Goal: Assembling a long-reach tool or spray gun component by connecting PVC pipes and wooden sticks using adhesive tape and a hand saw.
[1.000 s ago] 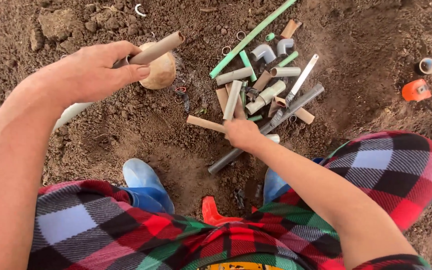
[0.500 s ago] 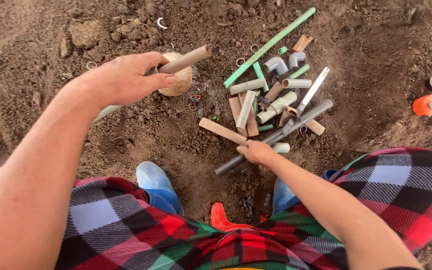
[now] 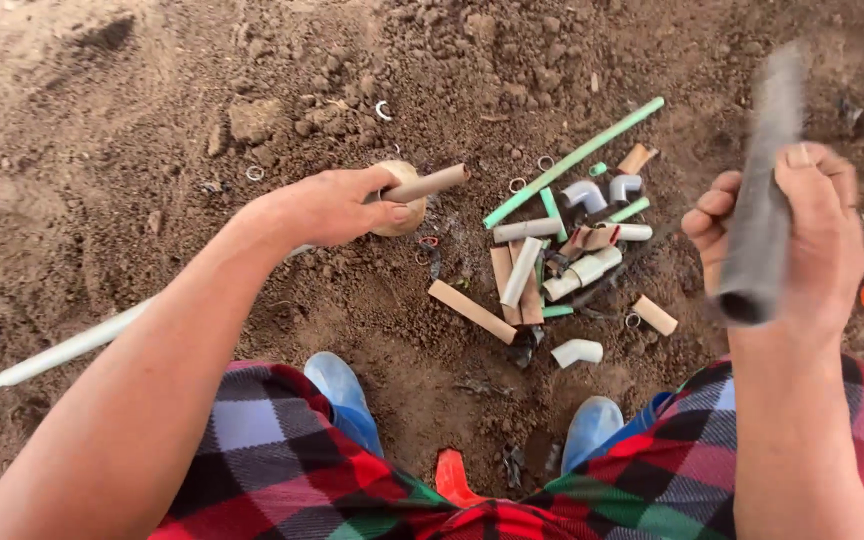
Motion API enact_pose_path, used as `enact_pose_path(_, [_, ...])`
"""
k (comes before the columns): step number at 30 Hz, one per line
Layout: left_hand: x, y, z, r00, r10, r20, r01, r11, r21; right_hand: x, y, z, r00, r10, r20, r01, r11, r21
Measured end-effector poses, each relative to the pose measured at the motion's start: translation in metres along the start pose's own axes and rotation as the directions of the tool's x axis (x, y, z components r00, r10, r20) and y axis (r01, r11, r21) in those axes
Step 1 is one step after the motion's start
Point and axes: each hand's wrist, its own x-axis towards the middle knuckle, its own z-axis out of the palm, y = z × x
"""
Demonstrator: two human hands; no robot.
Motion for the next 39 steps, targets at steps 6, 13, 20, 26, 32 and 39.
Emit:
enact_pose_path(6, [0.006, 0.006, 0.003, 0.999, -0.036, -0.004, 0.036, 0.999, 0.039, 0.02, -0.017, -0.006, 0.948, -0.284, 0.145, 0.319, 0.864, -0.389])
enact_pose_path(13, [0.018, 0.0, 0.009, 0.999, -0.02, -0.034, 0.02, 1.0, -0.003, 0.043, 0.015, 0.038, 0.959, 0.267, -0.095, -0.276, 0.957, -0.089])
enact_pose_path(20, [0.002, 0.004, 0.001, 0.998, -0.008, -0.063, 0.007, 1.0, -0.024, 0.049, 0.047, 0.03, 0.953, 0.206, 0.22, -0.218, 0.976, 0.028])
enact_pose_path(26, [-0.011, 0.008, -0.004, 0.999, 0.042, -0.034, -0.045, 0.995, -0.092, 0.055, 0.059, 0.023, 0.95, 0.255, 0.182, -0.26, 0.966, 0.002])
enact_pose_path(32, [-0.004, 0.001, -0.002, 0.997, 0.07, -0.03, -0.073, 0.994, -0.077, 0.066, 0.074, 0.015, 0.929, 0.334, 0.158, -0.35, 0.933, 0.087])
enact_pose_path(39, [0.003, -0.003, 0.003, 0.998, 0.056, -0.038, -0.059, 0.995, -0.075, 0.059, 0.08, 0.025, 0.918, 0.367, 0.148, -0.384, 0.916, 0.112])
